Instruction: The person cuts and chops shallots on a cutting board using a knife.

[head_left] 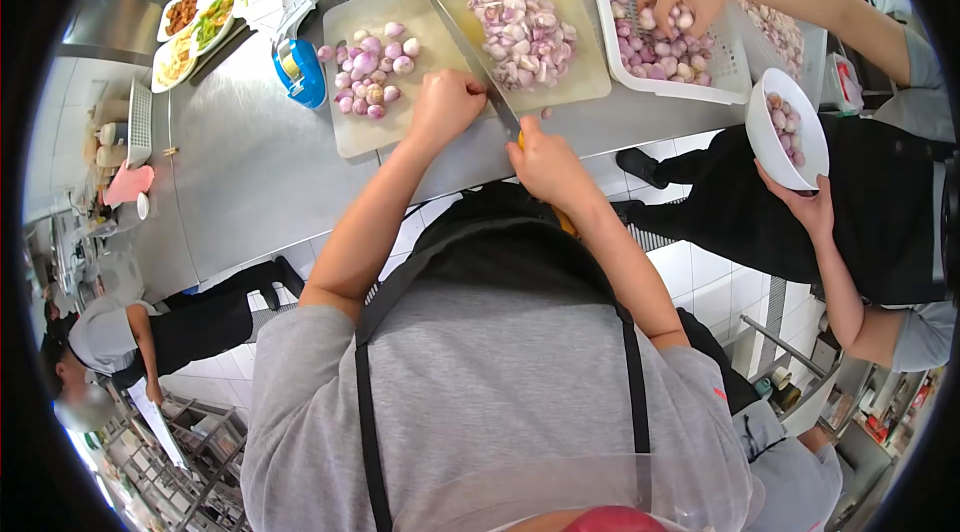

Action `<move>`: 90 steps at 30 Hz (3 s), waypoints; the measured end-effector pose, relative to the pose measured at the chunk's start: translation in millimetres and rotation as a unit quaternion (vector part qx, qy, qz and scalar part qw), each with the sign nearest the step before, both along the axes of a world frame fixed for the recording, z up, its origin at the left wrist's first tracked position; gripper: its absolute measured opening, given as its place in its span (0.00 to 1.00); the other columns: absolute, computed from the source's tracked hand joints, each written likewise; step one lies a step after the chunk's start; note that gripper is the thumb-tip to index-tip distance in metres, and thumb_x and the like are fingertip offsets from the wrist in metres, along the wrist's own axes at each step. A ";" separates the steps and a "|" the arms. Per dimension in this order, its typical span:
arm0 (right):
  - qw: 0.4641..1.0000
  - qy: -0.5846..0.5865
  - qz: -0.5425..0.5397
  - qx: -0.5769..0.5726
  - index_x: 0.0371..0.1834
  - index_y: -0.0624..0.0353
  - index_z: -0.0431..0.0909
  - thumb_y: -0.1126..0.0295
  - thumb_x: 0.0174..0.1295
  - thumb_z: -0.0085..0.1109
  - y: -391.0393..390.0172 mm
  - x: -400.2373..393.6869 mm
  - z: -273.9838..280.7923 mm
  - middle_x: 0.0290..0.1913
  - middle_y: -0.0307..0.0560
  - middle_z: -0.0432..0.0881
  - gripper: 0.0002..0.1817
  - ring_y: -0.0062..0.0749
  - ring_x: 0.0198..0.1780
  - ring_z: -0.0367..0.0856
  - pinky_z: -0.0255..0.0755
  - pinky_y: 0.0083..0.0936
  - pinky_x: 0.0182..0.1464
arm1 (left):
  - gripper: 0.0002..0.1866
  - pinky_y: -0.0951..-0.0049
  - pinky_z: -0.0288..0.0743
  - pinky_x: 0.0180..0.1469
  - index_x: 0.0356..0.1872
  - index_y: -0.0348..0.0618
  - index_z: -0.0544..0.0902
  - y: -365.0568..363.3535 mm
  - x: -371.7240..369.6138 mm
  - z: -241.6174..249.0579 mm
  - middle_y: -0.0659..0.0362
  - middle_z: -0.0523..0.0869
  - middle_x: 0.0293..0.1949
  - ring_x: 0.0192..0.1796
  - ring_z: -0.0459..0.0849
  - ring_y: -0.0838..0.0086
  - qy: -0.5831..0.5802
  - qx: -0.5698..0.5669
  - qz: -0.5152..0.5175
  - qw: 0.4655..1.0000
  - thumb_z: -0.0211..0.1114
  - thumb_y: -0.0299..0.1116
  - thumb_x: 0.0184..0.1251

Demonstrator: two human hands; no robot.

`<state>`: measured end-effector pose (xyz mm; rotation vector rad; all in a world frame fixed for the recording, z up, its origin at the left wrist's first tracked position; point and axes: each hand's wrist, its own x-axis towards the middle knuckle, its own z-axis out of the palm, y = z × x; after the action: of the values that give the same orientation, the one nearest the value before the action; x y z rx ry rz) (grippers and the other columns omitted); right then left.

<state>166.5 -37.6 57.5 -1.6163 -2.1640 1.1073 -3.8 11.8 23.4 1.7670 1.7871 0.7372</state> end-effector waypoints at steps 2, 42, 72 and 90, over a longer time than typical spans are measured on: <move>1.000 0.002 0.000 0.007 0.39 0.70 0.63 0.68 0.60 0.48 2.0 2.1 -3.1 0.25 0.71 0.77 0.14 0.66 0.31 0.76 0.69 0.52 0.36 | 0.08 0.70 0.77 0.32 0.25 0.41 0.86 3.5 1.0 2.5 0.51 0.84 0.21 0.24 0.84 0.66 0.006 -0.020 -0.002 1.000 0.67 0.30 0.40; 0.987 0.031 -0.035 -0.157 0.45 0.67 0.58 0.65 0.64 0.45 15.8 2.9 3.5 0.19 0.54 0.75 0.16 0.37 0.13 0.73 0.67 0.32 0.13 | 0.06 0.66 0.74 0.32 0.23 0.38 0.78 9.6 -10.9 -19.2 0.52 0.81 0.22 0.26 0.81 0.60 -0.009 0.076 0.051 0.996 0.64 0.26 0.41; 0.998 0.041 -0.022 -0.049 0.42 0.69 0.61 0.66 0.61 0.48 7.5 -8.2 -17.3 0.27 0.70 0.77 0.16 0.64 0.27 0.76 0.69 0.51 0.30 | 0.11 0.80 0.74 0.28 0.33 0.36 0.85 -20.1 -9.1 -8.0 0.57 0.86 0.24 0.25 0.81 0.81 -0.116 -0.017 0.093 0.989 0.67 0.33 0.52; 0.999 -0.033 0.013 0.000 0.41 0.71 0.59 0.69 0.61 0.44 2.8 -19.1 -5.0 0.26 0.71 0.77 0.14 0.65 0.32 0.77 0.69 0.52 0.37 | 0.08 0.82 0.76 0.32 0.34 0.30 0.83 -6.7 -11.0 -27.2 0.56 0.84 0.28 0.28 0.82 0.78 -0.358 -0.156 0.115 0.913 0.65 0.25 0.54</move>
<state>147.3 -34.8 52.5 -1.6508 -2.2327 1.0753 -14.8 5.1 -3.8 0.9071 1.4889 0.9713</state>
